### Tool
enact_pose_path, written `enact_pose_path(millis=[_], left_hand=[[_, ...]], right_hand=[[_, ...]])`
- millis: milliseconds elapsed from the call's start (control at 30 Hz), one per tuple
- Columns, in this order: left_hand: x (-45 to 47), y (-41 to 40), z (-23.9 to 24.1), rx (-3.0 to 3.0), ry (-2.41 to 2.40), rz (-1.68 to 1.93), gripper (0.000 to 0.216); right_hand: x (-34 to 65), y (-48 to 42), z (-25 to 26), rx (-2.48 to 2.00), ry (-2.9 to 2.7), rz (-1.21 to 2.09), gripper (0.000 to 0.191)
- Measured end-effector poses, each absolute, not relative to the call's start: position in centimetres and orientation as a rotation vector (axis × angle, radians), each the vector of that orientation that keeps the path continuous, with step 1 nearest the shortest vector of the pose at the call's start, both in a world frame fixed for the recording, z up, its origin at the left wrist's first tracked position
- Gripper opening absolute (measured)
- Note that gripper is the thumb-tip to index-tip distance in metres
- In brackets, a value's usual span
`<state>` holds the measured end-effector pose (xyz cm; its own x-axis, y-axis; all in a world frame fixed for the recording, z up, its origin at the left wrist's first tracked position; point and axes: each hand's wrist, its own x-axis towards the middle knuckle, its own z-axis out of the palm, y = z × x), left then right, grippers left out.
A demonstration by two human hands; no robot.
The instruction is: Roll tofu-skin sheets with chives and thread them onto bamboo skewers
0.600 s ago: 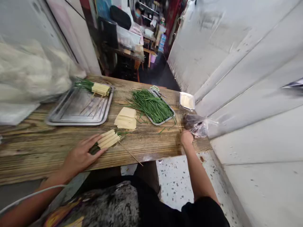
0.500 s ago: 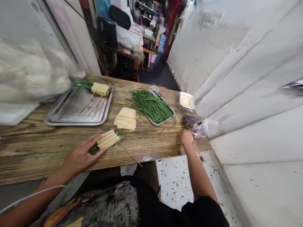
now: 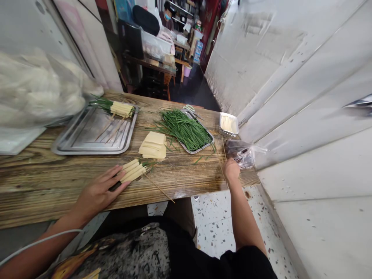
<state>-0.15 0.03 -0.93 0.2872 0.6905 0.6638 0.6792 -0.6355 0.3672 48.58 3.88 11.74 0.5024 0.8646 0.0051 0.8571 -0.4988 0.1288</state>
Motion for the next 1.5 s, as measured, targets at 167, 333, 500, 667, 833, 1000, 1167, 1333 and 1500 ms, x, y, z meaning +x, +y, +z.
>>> enact_pose_path(millis=[167, 333, 500, 667, 833, 1000, 1167, 1333, 1500], left_hand=[[-0.1, -0.2, -0.7, 2.460, 1.404, 1.283, 0.051], [-0.3, -0.3, -0.7, 2.431, 1.439, 1.251, 0.042], [-0.3, -0.6, 0.0, 2.422, 1.492, 1.247, 0.041], [-0.1, -1.0, 0.2, 2.419, 1.526, 1.236, 0.042], [-0.3, -1.0, -0.2, 2.404, 1.508, 1.237, 0.040], [-0.4, -0.9, -0.5, 2.365, 1.517, 1.226, 0.042], [-0.4, -0.9, -0.7, 2.323, 1.525, 1.247, 0.042], [-0.4, -0.9, -0.9, 2.279, 1.509, 1.282, 0.043], [-0.3, -1.0, -0.9, 2.272, 1.504, 1.289, 0.041]], right_hand=[[43.1, -2.2, 11.4, 2.828, 2.062, 0.241, 0.041], [33.1, -9.1, 7.9, 2.164, 3.130, -0.033, 0.038], [30.7, -10.9, 5.6, 1.787, 3.363, -0.163, 0.036], [32.8, -12.1, 5.2, 1.643, 3.349, -0.037, 0.033], [32.8, -13.3, 4.4, 1.629, 3.319, 0.121, 0.031], [32.9, -14.0, 2.8, 1.734, 3.287, 0.146, 0.040], [33.4, -14.6, 2.0, 1.752, 3.130, 0.023, 0.041], [33.2, -14.5, 1.8, 1.740, 3.147, 0.030, 0.043], [33.6, -14.1, 3.4, 1.630, 2.982, -0.137, 0.049]])
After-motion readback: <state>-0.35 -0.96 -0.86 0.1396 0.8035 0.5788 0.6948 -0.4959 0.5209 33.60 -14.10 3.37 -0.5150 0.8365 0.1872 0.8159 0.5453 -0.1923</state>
